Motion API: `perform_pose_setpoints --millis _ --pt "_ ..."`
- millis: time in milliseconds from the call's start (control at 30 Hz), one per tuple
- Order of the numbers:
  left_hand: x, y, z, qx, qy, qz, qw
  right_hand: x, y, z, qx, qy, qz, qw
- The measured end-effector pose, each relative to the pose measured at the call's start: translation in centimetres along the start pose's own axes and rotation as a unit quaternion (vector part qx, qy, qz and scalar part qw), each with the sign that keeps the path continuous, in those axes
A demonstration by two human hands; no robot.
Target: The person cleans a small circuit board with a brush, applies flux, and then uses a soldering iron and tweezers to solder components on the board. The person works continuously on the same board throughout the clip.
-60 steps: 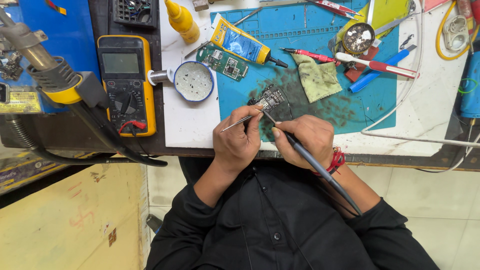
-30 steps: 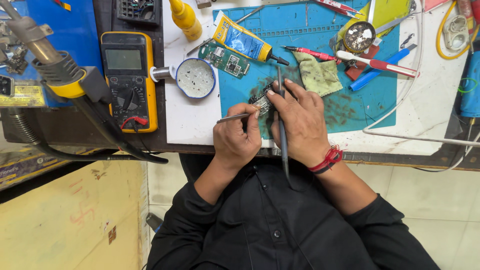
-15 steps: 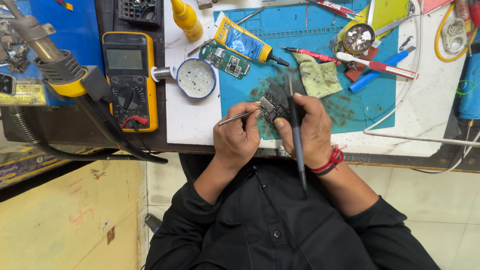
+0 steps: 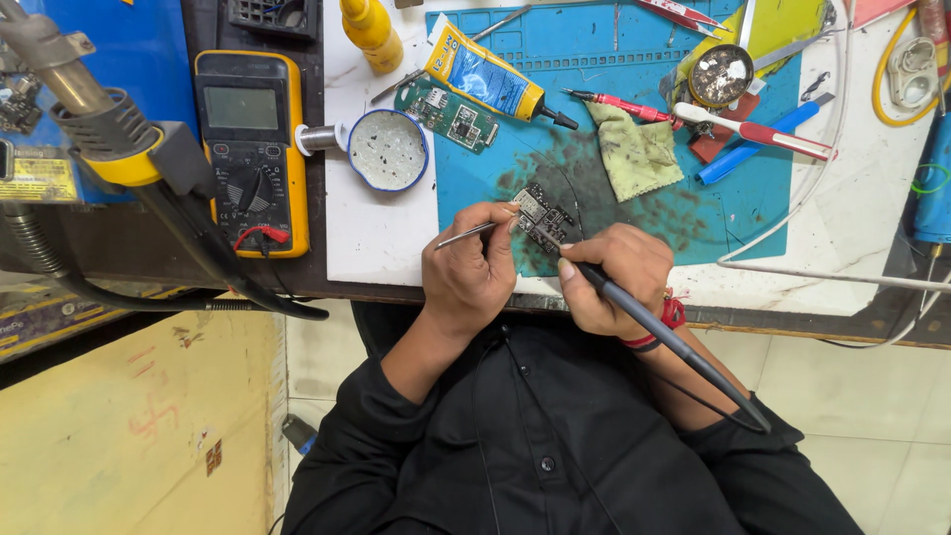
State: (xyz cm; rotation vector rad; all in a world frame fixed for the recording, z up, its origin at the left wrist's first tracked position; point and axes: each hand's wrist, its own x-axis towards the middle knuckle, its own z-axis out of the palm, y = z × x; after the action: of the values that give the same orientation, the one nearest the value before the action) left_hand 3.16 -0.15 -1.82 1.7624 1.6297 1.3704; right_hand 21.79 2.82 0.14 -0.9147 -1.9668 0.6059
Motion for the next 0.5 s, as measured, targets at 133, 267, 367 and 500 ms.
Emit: perform_pose_setpoints --millis 133,267,367,500 --pt "0.01 0.05 -0.03 -0.001 -0.002 -0.002 1.000 0.12 -0.10 0.16 -0.001 -0.001 0.002 1.000" --pt "0.06 0.05 -0.07 0.001 -0.001 0.005 1.000 0.18 -0.15 0.26 -0.005 -0.003 0.003 1.000" --pt "0.07 0.12 -0.02 0.000 -0.001 0.005 1.000 0.22 -0.14 0.29 -0.008 -0.004 -0.002 1.000" --pt "0.06 0.14 -0.03 0.002 -0.002 0.002 1.000 0.23 -0.19 0.32 -0.012 -0.005 -0.004 1.000"
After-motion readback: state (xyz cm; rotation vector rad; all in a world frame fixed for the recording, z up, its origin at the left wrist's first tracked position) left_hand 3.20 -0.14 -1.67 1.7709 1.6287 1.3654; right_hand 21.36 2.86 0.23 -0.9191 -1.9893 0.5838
